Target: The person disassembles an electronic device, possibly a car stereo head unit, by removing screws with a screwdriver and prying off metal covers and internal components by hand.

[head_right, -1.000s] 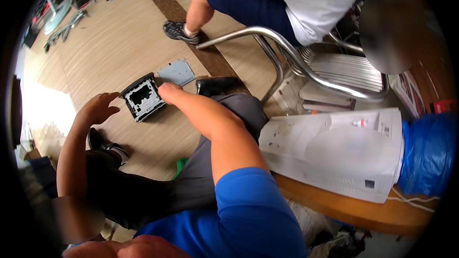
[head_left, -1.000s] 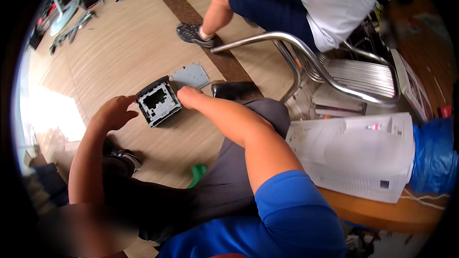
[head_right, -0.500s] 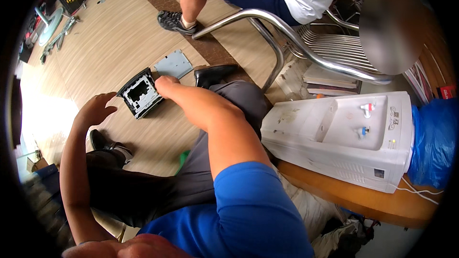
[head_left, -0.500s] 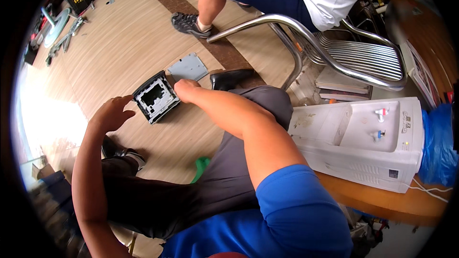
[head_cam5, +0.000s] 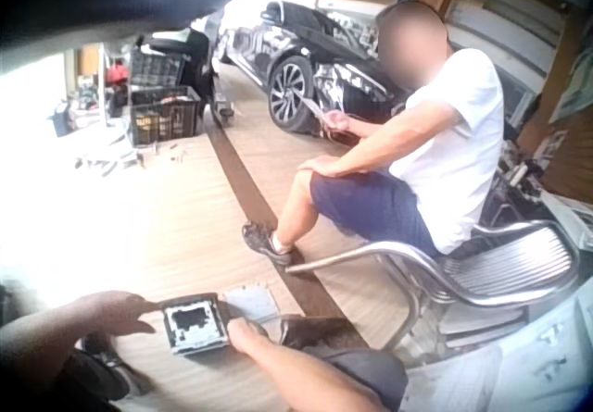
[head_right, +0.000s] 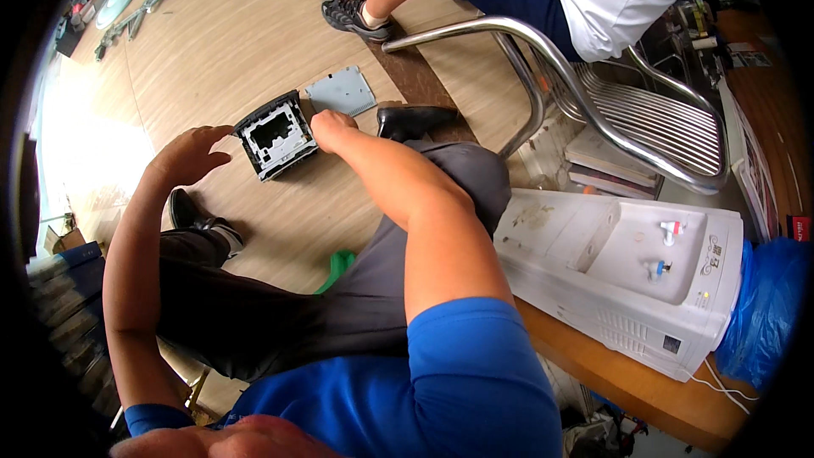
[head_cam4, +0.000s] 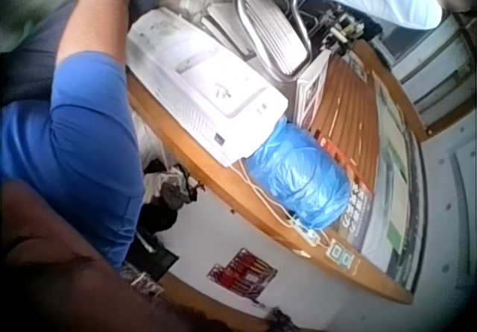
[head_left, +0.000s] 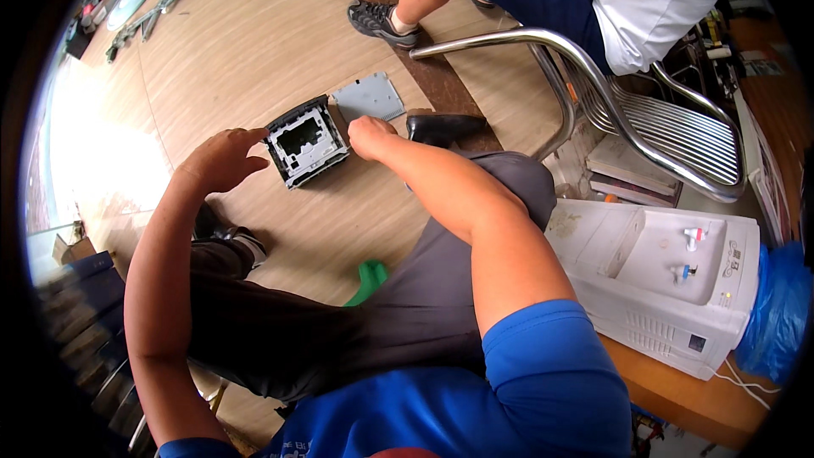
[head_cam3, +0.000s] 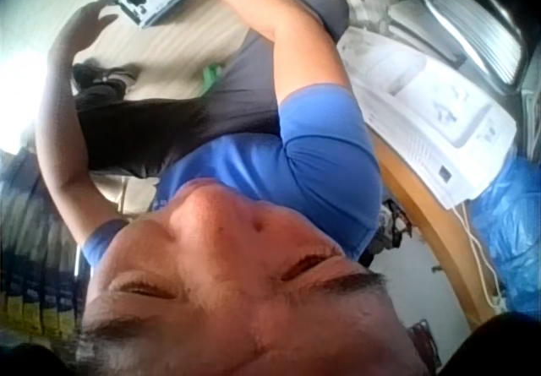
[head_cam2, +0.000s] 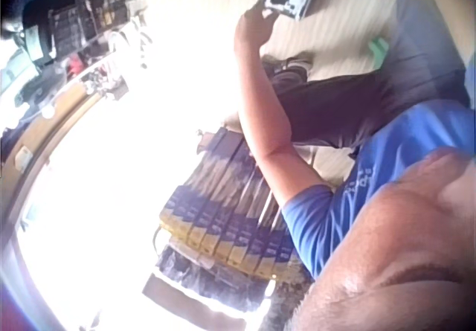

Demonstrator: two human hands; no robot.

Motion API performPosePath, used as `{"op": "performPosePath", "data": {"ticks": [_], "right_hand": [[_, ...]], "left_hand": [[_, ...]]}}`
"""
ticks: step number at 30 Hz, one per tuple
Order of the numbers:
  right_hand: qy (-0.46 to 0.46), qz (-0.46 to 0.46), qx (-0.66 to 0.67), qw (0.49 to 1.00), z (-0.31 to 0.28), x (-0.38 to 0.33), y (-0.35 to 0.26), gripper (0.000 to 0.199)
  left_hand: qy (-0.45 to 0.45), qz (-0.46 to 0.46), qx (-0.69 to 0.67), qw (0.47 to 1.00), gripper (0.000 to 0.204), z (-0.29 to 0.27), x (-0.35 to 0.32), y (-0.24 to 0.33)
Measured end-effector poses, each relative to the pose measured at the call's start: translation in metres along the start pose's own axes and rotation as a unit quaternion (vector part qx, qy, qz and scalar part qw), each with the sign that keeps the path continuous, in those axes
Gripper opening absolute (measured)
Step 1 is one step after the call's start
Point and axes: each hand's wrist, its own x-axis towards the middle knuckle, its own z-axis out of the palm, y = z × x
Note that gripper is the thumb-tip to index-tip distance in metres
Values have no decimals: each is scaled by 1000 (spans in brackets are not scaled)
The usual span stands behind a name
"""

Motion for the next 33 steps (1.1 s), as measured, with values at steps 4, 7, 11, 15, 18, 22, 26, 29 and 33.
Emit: {"op": "performPosePath", "data": {"ticks": [4,7,11,15,18,22,26,29,33], "right_hand": [[-22,-18,-39,999,-10,-9,-12,21],[-18,-32,-37,999,-15,-15,-17,21],[-9,-46,-41,998,-6,-10,-10,22],[-5,-72,-48,996,-3,-3,-15,22],[16,-84,-43,995,9,7,-3,22],[33,-83,-5,996,15,25,10,29],[14,-25,129,991,-22,23,-88,31],[60,-52,-7,997,-12,66,-31,28],[134,-134,161,969,-63,72,-120,25]], "left_hand": [[0,3,5,1000,51,2,-1,-2],[-17,-15,3,1000,51,-2,-3,2],[-34,-14,0,999,52,-6,-1,10],[4,3,-1,1000,51,0,-2,-1],[5,13,6,1000,52,4,7,-4],[-21,1,-17,1000,54,8,24,-9],[-22,-75,-52,996,54,2,-26,-102],[-50,-21,11,998,51,24,53,-36],[-44,-79,65,994,49,19,23,-71]]}}
